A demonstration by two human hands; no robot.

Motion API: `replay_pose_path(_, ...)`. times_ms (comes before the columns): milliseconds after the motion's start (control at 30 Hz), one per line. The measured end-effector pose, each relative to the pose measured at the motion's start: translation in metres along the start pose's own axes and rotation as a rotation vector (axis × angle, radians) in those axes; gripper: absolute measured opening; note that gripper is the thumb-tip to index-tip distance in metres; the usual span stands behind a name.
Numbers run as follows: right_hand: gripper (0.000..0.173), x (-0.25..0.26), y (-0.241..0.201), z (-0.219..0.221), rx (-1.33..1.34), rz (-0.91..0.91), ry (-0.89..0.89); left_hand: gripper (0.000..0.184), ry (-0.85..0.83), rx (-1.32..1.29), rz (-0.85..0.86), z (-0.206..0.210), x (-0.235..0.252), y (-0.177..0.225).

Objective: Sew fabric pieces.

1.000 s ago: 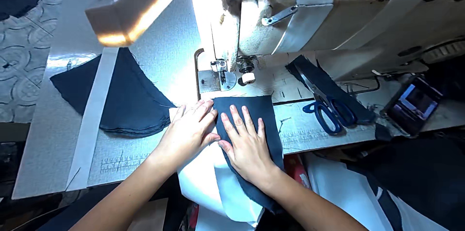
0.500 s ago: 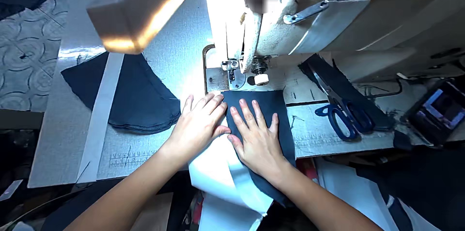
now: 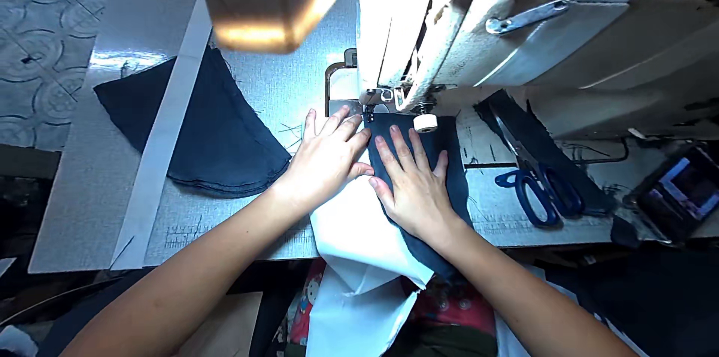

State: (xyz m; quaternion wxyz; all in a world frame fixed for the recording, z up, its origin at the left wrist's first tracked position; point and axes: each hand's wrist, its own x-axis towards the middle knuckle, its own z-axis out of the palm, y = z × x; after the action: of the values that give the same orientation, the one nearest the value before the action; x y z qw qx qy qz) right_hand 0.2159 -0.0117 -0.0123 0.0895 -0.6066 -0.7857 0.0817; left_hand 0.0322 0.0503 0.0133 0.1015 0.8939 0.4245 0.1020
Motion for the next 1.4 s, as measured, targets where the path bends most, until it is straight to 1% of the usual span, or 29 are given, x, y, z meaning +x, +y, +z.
replay_pose_path(267,0.065,0.0,-0.001,-0.006,0.027,0.0,-0.033,0.054,0.027,-0.028,0.008,0.002,0.001,-0.001)
replay_pose_path(400,0.061,-0.009,-0.007,-0.003,0.079,-0.004,-0.013,0.053,0.034,-0.015,0.008,0.004,-0.007,0.004)
replay_pose_path(667,0.062,-0.02,-0.012,-0.003,0.086,0.02,-0.037,0.057,0.038,0.002,0.008,0.006,-0.01,0.004)
replay_pose_path(767,0.063,-0.02,-0.016,-0.005,0.107,0.053,-0.073,0.058,0.027,0.008,0.007,0.005,-0.01,0.004)
replay_pose_path(900,0.065,-0.021,-0.019,-0.004,0.1,0.08,-0.079,0.058,0.008,0.016,0.0,0.002,-0.009,0.004)
replay_pose_path(1267,0.066,-0.021,-0.013,0.005,0.048,0.052,0.006,0.057,-0.005,0.014,-0.016,-0.002,-0.005,0.007)
replay_pose_path(1400,0.067,-0.015,-0.008,0.003,0.042,0.049,0.002,0.055,-0.021,-0.017,-0.03,-0.004,0.003,0.006)
